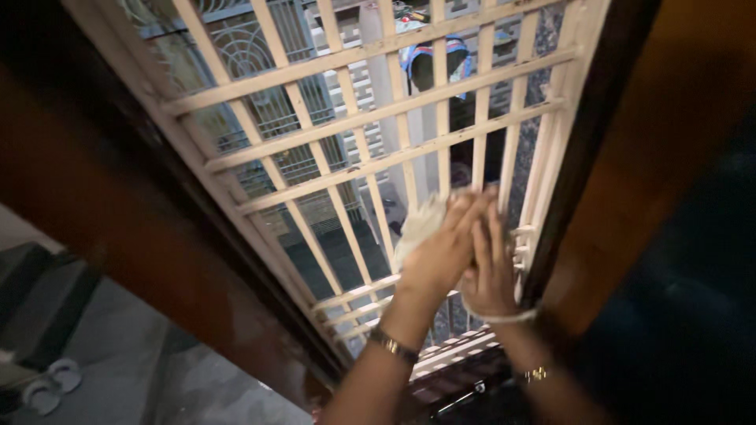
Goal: The person wipes the horizontal and vertical bars of a metal gate with a cloth by hand.
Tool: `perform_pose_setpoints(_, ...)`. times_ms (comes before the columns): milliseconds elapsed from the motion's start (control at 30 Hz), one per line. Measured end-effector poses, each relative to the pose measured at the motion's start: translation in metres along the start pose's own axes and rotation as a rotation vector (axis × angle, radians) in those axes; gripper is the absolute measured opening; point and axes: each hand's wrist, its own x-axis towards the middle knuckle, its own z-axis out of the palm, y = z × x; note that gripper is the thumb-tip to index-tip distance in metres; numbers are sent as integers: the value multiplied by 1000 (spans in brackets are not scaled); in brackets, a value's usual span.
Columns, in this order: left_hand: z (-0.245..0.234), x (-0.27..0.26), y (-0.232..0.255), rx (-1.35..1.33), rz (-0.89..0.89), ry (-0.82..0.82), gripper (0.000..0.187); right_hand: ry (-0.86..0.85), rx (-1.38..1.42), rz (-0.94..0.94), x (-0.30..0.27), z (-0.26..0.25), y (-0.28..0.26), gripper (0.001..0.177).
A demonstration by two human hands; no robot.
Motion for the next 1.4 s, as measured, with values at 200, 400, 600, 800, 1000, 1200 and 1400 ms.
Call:
perform_pose_setpoints(200, 13, -40, -4, -630, -55, 66, 71, 7, -282, -165, -41, -17, -4, 45)
perform_pose_setpoints(400, -22, -49, -33, -400, -79, 246, 43, -228, -311, -171, -4, -22, -7, 47)
perform_pose_setpoints(600, -15, -20, -52, 203, -204, 721, 55, 213, -148, 496, 87, -77, -44, 49)
perform_pose_setpoints(800, 17, -15, -64, 209, -193, 783, 50, 241, -424, 47, 146, -31, -54, 47)
perform_pose_setpoints(1000, 18, -16, -69, 42, -110, 881, 39, 117, -434, 228, 93, 4, -18, 59)
perform_pose_setpoints(1200, 15, -17, -67, 35, -122, 876, 37, -65, -222, 541, 44, -27, -68, 59)
perform_pose_setpoints(1400, 15, -19, -67, 81, -141, 837, 45, 180, 230, 897, 92, -73, -121, 58)
